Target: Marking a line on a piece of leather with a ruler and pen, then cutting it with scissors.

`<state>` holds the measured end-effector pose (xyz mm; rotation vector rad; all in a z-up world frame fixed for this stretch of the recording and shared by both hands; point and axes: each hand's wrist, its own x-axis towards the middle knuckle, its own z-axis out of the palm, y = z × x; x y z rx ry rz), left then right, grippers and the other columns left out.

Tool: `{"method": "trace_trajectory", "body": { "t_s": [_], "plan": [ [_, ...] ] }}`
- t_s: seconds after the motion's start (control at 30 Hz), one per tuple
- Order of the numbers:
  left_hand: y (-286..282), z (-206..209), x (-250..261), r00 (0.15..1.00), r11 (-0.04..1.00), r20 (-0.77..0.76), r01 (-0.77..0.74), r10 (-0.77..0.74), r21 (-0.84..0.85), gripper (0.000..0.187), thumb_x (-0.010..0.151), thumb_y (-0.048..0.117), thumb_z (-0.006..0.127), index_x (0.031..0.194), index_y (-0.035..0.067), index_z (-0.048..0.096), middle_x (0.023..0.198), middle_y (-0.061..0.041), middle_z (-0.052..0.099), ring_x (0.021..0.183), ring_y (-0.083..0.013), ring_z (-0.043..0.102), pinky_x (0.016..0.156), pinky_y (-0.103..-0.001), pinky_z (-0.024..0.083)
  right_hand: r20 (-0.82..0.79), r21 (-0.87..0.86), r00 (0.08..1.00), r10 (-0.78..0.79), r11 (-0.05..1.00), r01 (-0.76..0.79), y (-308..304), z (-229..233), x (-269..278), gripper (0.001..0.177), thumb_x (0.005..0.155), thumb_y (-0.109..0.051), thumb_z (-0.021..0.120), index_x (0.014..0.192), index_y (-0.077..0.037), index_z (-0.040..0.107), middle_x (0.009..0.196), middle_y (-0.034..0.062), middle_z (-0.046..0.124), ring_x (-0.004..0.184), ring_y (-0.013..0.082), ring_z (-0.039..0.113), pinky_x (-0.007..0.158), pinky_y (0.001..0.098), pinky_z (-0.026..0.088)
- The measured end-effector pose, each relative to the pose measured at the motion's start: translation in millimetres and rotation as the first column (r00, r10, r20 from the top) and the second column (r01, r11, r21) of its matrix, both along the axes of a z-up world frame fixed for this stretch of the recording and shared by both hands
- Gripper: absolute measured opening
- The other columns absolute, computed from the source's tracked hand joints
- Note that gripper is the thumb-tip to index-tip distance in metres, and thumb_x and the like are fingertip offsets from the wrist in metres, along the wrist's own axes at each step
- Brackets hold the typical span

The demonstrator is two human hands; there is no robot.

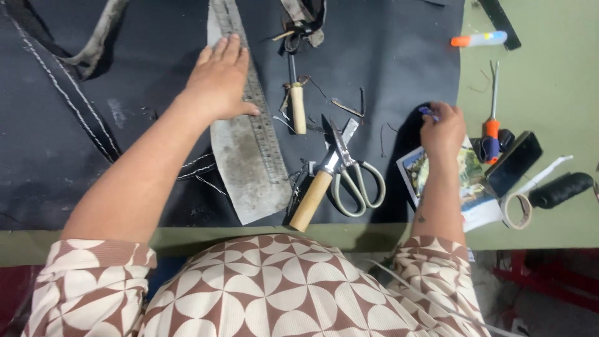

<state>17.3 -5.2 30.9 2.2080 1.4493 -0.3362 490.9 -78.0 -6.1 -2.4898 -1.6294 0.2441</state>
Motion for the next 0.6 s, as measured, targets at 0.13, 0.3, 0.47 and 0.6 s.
{"method": "trace_trajectory", "body": {
  "t_s": [0.13,0.3,0.47,0.6],
  "plan": [
    [4,2,12,0.991,0.999,-0.131,0.036,-0.038,-0.016,0.126,0.079,0.063,0.074,0.162,-0.003,0.006,0.171,-0.026,-0.002,0.158,-0.0393,0.004,0.127,-0.049,0.003,0.126,-0.023,0.981,0.146,0.989,-0.144,10,23,-6,0.017,0.102,-0.013,0.061,0.112,-0.009,0.075,0.113,0.0136,0.065,0.091,0.0361,0.067,0.075,0.0499,0.053],
    [18,-32,22,0.965,0.997,-0.256,0.073,-0.065,0.023,0.131,0.076,0.069,0.076,0.161,-0.007,0.012,0.169,-0.032,0.003,0.157,-0.0449,0.009,0.126,-0.052,0.008,-0.271,0.433,0.831,0.487,0.832,-0.346,31,108,-90,0.010,0.109,-0.001,0.041,0.118,-0.002,0.040,0.110,0.0236,0.073,0.074,0.0263,0.067,0.070,0.0371,0.055],
    [23,-52,26,0.951,0.993,-0.301,0.097,-0.073,0.068,0.134,0.073,0.072,0.078,0.159,-0.009,0.016,0.167,-0.034,0.010,0.153,-0.0492,0.019,0.122,-0.055,0.020,-0.463,0.547,0.603,0.649,0.745,-0.382,77,134,-192,0.018,0.108,-0.009,0.056,0.126,-0.007,0.053,0.098,0.0116,0.067,0.068,0.0157,0.064,0.061,0.0259,0.057],
    [24,-35,32,0.935,0.996,-0.346,0.069,-0.081,-0.049,0.128,0.080,0.067,0.076,0.161,-0.006,0.010,0.170,-0.031,0.004,0.156,-0.0462,0.015,0.122,-0.054,0.024,-0.361,0.661,0.459,0.812,0.570,-0.488,128,105,-265,0.021,0.107,-0.025,0.056,0.104,-0.008,0.068,0.071,0.0025,0.070,0.060,0.0114,0.070,0.059,0.0276,0.055]
  ]
}}
